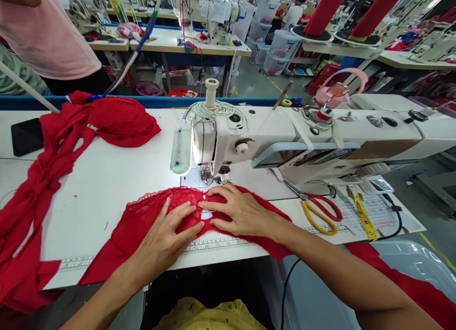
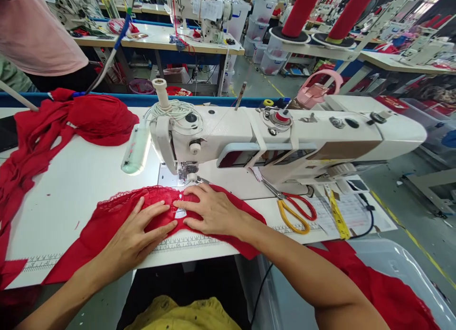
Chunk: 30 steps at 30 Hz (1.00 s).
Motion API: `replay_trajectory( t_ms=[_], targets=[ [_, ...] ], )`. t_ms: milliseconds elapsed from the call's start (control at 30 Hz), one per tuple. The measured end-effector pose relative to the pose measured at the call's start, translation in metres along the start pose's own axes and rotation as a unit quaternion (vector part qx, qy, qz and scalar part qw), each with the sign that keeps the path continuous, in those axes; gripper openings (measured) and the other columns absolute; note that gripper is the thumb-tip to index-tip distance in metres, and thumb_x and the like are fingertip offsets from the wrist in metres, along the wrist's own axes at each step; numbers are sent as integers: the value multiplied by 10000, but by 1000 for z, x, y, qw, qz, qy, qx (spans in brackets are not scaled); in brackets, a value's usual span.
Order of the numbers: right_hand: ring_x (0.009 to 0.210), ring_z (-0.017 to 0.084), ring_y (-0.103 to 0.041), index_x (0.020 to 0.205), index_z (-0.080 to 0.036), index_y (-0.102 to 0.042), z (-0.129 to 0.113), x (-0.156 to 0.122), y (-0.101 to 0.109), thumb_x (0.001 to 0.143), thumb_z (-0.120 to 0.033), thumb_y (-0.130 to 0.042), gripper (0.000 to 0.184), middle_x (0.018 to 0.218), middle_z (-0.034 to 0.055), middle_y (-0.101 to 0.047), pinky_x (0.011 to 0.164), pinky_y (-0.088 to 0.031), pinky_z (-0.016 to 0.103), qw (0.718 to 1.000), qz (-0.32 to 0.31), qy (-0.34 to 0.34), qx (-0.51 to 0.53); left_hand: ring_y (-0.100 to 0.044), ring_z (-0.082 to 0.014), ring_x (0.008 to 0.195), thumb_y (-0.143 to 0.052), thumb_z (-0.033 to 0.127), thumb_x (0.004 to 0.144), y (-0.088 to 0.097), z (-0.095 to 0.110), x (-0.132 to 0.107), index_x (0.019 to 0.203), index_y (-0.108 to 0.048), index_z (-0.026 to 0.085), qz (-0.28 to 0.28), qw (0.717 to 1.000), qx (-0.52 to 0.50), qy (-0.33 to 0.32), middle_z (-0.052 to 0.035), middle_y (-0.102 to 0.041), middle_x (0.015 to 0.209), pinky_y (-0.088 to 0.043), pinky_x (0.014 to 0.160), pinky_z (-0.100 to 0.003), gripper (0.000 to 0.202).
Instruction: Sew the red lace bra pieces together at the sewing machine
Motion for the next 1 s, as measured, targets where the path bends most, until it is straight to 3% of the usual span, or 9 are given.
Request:
replay_trajectory(
  t_ms=[200,433,733,900,1000],
  targets=[
    [1167,251,-496,1362,-375,-570,5,1,0,912,-415,-651,459,1354,37,-533,655,-547,279,1000,0,-2,25,-387,-349,1408,-506,182,971,-1,-4,-7,1384,-544,380,-39,999,27,4,-109,-497,1445,-257,1112,-734,460],
    [1195,257,-497,1385,-327,-550,7,1,-2,907,-431,-666,502,1363,48,-536,853,-555,377,999,2,-2,46,-378,-349,1407,-498,188,976,0,-5,-6,1412,-507,400,-63,997,45,-5,-108,-475,1441,-259,1099,-746,485],
    [1206,251,-486,1378,-309,-557,7,1,-2,909,-434,-662,497,1362,42,-538,959,-519,418,998,1,-3,59,-369,-347,1411,-494,201,984,0,-4,-7,1426,-483,407,-68,996,62,-9,-100,-459,1462,-281,1091,-741,488],
    [1195,247,-491,1385,-312,-554,9,2,-1,899,-449,-677,520,1357,43,-539,953,-517,412,998,1,-4,67,-418,-340,1387,-494,250,992,0,-3,-4,1446,-478,286,-52,996,75,-2,-129,-528,1415,-297,1105,-714,456],
    [1182,243,-497,1392,-334,-549,11,3,0,877,-469,-704,555,1353,38,-539,935,-520,400,997,-7,-5,77,-421,-335,1388,-496,254,993,1,-2,-4,1427,-502,271,-47,995,84,-8,-123,-539,1418,-286,1120,-698,435]
  ],
)
Point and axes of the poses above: each hand's wrist, its own x-axis towards the middle knuckle, its own y-axis out of the back of the hand, z = x × y, the point moved 4 cm from there along x, towards the middle knuckle
